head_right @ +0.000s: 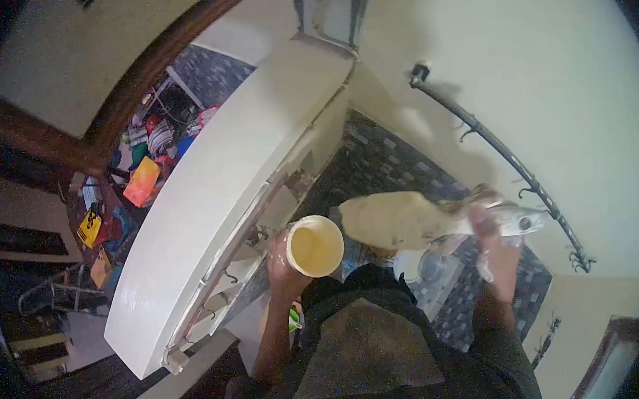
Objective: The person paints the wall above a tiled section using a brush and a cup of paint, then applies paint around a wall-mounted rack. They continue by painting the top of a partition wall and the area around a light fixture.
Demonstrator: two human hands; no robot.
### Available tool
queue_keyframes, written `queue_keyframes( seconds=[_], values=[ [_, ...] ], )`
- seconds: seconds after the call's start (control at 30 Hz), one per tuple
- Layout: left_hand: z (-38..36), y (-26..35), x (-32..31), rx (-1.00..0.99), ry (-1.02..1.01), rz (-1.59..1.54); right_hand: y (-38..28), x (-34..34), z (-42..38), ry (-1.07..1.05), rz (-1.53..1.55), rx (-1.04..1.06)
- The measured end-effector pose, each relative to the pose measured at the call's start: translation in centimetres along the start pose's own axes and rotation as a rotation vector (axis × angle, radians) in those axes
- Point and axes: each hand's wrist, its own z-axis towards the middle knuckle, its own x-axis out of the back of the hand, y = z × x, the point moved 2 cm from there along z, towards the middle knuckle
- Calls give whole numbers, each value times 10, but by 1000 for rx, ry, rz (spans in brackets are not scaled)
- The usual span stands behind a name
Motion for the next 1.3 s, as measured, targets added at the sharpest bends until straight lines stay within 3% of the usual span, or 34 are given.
queue_keyframes(
  seconds=[0.07, 0.17, 0.3, 0.6, 0.7, 0.8, 1.0, 1.03, 1.23, 1.3],
  values=[
    [5, 12, -6, -38, -18, 60, 19, 8, -6, -193, 42, -91],
    [14, 32, -19, -73, -25, 75, 24, 1, -21, -203, 60, -202],
    [16, 58, -41, -193, -1, 77, 29, 15, -16, -368, -19, -91],
    [-8, 104, -104, -157, -111, 137, 31, 87, -24, -38, 26, -62],
    [-16, 121, -115, -141, -102, 139, 39, 108, -15, -268, -93, 14],
    [-21, 139, -121, -111, -94, 159, 30, 129, -10, -196, 3, -67],
    [-31, 160, -139, -153, -42, 203, 44, 145, -9, -410, -13, -9],
    [-31, 163, -141, -162, -35, 208, 42, 142, -12, -386, -109, -76],
    [-37, 174, -146, -98, -59, 247, 30, 150, -9, -435, -143, 158],
    [-39, 172, -146, -109, -70, 258, 31, 141, -10, -500, -149, 109]
  ],
)
